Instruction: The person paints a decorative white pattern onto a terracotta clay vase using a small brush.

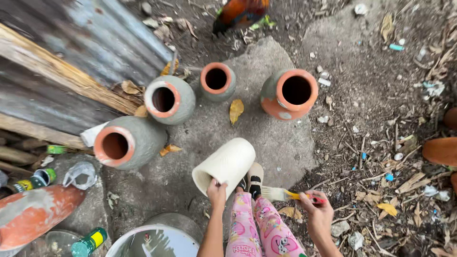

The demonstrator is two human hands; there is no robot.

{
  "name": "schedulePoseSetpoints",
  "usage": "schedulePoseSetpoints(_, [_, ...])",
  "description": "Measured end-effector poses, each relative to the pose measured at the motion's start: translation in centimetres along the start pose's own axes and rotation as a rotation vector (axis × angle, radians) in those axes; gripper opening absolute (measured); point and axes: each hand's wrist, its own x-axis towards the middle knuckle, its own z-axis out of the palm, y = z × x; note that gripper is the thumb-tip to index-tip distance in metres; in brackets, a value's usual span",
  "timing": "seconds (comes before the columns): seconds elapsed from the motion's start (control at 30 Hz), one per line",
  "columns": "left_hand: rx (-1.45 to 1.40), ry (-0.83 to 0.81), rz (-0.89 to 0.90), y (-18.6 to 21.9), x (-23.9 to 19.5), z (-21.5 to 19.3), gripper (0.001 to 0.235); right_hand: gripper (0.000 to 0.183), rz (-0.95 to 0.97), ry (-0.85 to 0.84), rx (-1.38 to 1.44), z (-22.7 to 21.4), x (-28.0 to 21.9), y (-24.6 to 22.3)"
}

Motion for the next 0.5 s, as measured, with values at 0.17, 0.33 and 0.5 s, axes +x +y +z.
schedulePoseSetpoints(0.17, [-0.083, 0.124, -0.113, -3.2, 8.2, 6.5, 0.017, 0.023, -0.025, 0.146, 0.029, -4.6, 1.3, 3.5])
schedulePoseSetpoints(0.33, [0.063, 0.274, -0.251, -7.1, 12.4, 10.7, 0.025, 0.022, -0.009, 0.289, 0.015, -8.0, 0.7, 6.5])
schedulePoseSetpoints(0.5, [-0.124, 0.376, -0.388, -8.9, 14.1, 13.2, 0.024, 0.017, 0.015, 0.351, -0.029, -8.9, -0.9, 8.4])
